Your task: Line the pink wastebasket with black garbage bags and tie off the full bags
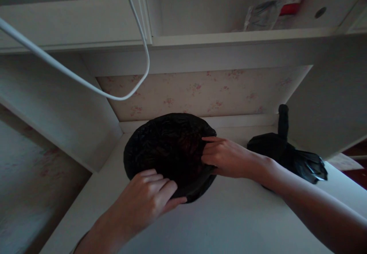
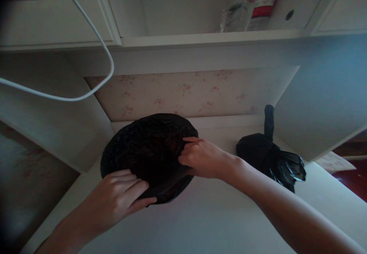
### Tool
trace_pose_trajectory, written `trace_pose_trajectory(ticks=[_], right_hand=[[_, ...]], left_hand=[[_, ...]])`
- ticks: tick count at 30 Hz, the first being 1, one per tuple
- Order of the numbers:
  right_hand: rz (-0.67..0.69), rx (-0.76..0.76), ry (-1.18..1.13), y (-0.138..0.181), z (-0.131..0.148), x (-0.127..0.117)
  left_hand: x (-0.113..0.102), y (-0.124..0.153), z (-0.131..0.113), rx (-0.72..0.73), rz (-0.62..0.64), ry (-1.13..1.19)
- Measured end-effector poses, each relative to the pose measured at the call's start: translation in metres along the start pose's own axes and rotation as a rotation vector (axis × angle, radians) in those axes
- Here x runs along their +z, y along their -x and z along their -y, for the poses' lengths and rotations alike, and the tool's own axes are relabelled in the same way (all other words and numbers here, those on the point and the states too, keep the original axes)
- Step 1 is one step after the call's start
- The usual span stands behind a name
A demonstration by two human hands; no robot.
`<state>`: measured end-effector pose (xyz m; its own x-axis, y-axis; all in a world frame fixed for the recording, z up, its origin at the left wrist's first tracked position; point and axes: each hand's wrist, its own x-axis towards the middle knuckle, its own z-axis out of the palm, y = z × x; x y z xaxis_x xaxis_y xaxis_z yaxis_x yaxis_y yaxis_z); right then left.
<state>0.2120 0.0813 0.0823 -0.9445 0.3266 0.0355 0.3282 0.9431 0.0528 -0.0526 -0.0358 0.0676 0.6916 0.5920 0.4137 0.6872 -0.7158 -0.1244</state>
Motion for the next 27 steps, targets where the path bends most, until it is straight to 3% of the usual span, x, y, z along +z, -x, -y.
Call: trace_pose_trajectory(ticks=[3,7,9,11,14,17,19,22,27], right_hand=[[-0.005,-0.02,-0.002,0.001,0.003,0.0],[-0.136,-0.076,-0.102,0.007,0.012,-0.007],[-0.219,-0.093,-0.15,0.011,0.013,-0.012],[-0.249,-0.085,-0.159,0.016,0.01,-0.015],[-0.211,-0.059,-0.141,0.016,0.001,-0.014],[-0.154,-0.061,-0.111,0.008,-0.004,-0.011],[-0.118,-0.074,-0.094,0.001,-0.004,-0.009],[-0.087,-0.095,-0.063,-0.008,-0.003,-0.007],[-0.017,-0.102,-0.011,-0.012,-0.003,-0.002]], left_hand=[[-0.009,0.004,0.017,0.021,0.063,0.068],[-0.029,0.028,0.048,-0.087,0.291,0.195],[-0.04,0.048,0.062,-0.145,0.353,0.134],[-0.05,0.062,0.068,-0.174,0.335,0.03],[-0.053,0.056,0.047,-0.195,0.233,-0.045],[-0.037,0.018,0.003,-0.256,0.118,-0.007],[-0.021,-0.007,-0.021,-0.302,0.118,0.031],[-0.003,-0.024,-0.035,-0.371,0.24,-0.004],[-0.004,-0.009,-0.014,-0.352,0.45,-0.032]])
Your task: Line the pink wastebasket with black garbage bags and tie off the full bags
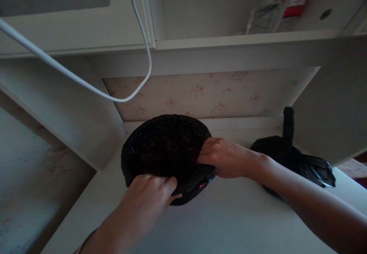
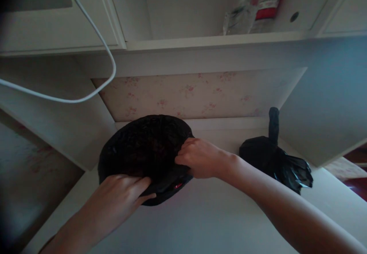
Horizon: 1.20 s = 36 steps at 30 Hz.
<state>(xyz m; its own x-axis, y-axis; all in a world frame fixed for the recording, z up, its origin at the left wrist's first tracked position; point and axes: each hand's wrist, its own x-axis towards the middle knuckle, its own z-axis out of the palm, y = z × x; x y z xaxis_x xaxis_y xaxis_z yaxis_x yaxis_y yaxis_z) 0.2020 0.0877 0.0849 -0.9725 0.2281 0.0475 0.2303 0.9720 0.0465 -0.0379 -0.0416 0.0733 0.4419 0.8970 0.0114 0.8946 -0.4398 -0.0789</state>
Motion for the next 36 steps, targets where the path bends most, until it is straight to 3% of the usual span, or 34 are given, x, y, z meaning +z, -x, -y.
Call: trace_pose_trajectory(ticks=[3,6,8,11,13,16,17,19,22,28,33,36], right_hand=[[0.082,0.05,0.024,-0.001,0.002,0.003],[0.07,0.058,-0.036,-0.001,0.003,0.001],[-0.023,0.018,-0.098,0.004,0.005,-0.003],[-0.256,0.004,-0.116,0.019,0.016,-0.005],[-0.434,0.045,-0.104,0.032,0.031,0.0],[-0.7,0.134,-0.091,0.044,0.057,0.018],[-0.771,0.17,-0.078,0.045,0.065,0.025],[-0.87,0.233,-0.033,0.044,0.076,0.04],[-0.914,0.281,0.026,0.04,0.086,0.056],[-0.827,0.359,-0.041,0.036,0.088,0.087],[-0.981,0.35,0.063,0.041,0.087,0.123],[-1.107,0.464,0.117,0.047,0.092,0.149]], left_hand=[[-0.004,0.003,0.021,0.08,0.024,0.026],[-0.008,0.004,0.037,0.131,-0.022,0.065],[-0.009,0.008,0.042,0.145,-0.146,0.079],[0.0,0.024,0.038,0.13,-0.443,0.063],[0.018,0.038,0.031,0.01,-0.642,0.13],[0.057,0.049,0.023,-0.43,-0.973,0.432],[0.07,0.049,0.022,-0.555,-1.011,0.584],[0.093,0.043,0.022,-0.731,-0.957,0.901],[0.111,0.032,0.022,-0.777,-0.789,1.249],[0.141,0.028,0.023,-0.831,-0.79,1.438],[0.179,0.027,0.023,-0.901,-0.685,1.637],[0.198,0.024,0.021,-0.976,-0.629,1.735]])
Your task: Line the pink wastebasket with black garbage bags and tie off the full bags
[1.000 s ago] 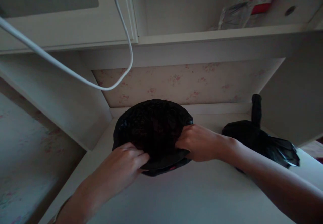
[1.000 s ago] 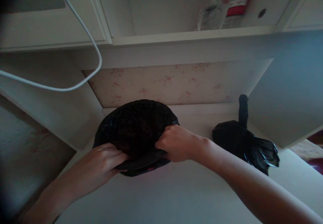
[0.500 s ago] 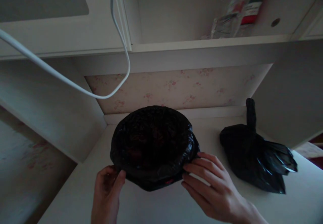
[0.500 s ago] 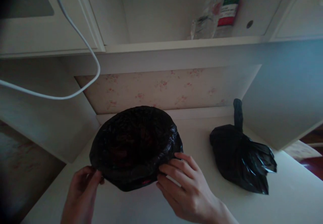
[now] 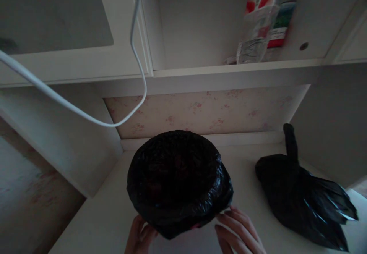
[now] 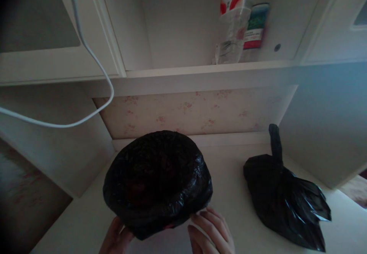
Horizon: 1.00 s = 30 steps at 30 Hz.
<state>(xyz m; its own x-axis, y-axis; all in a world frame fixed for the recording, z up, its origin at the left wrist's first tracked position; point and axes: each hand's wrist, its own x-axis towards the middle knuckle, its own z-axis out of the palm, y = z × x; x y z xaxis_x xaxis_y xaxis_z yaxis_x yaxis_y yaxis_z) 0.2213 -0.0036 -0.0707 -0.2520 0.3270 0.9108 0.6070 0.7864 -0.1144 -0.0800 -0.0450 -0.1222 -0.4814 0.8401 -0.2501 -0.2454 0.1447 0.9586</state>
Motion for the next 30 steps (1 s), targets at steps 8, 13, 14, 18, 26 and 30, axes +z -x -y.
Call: trace_pose_trajectory(ticks=[8,13,14,18,26,30], right_hand=[[0.121,0.685,-0.346,0.082,-0.02,0.031],[0.242,1.094,-0.499,0.122,-0.023,0.055],[0.233,1.149,-0.519,0.126,-0.022,0.058],[-0.013,1.258,-0.583,0.124,-0.026,0.059],[-0.13,1.39,-0.747,0.076,-0.071,0.028],[-0.094,1.274,-0.864,0.056,-0.084,0.035]], left_hand=[[0.003,-0.018,0.028,0.095,-0.14,-0.064],[0.012,-0.016,0.02,0.079,0.025,-0.143],[0.013,-0.013,0.02,0.068,0.051,-0.113],[0.016,0.0,0.032,-0.014,0.078,0.002],[0.007,-0.02,0.015,0.161,0.167,-0.06],[0.018,-0.037,-0.014,0.234,0.216,-0.092]])
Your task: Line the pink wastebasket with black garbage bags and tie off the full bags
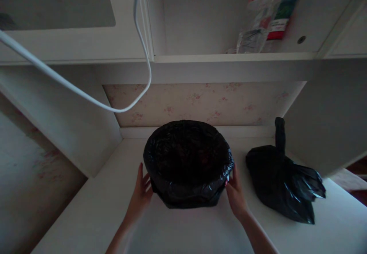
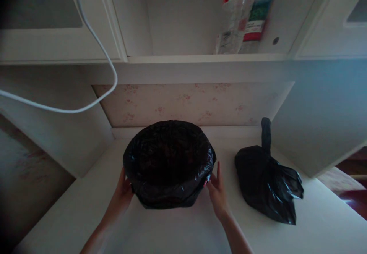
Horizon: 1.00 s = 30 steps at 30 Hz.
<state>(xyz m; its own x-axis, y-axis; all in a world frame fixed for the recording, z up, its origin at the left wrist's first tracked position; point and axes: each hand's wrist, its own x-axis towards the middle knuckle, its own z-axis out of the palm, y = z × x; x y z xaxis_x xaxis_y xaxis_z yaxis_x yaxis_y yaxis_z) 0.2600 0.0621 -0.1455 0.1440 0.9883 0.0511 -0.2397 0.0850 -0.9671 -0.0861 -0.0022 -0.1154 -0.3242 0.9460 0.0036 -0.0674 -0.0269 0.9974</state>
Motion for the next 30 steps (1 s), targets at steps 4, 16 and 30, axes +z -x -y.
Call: trace_pose_trajectory(ticks=[4,16,30], right_hand=[[0.073,-0.059,-0.084,-0.007,0.017,0.011],[0.252,-0.194,-0.027,-0.013,0.073,-0.003],[0.312,-0.414,0.283,-0.05,0.135,-0.005]], left_hand=[[0.01,0.001,-0.029,0.034,0.048,-0.005],[0.01,0.025,-0.071,0.242,-0.1,-0.145],[0.019,0.002,-0.105,0.488,-0.227,-0.48]])
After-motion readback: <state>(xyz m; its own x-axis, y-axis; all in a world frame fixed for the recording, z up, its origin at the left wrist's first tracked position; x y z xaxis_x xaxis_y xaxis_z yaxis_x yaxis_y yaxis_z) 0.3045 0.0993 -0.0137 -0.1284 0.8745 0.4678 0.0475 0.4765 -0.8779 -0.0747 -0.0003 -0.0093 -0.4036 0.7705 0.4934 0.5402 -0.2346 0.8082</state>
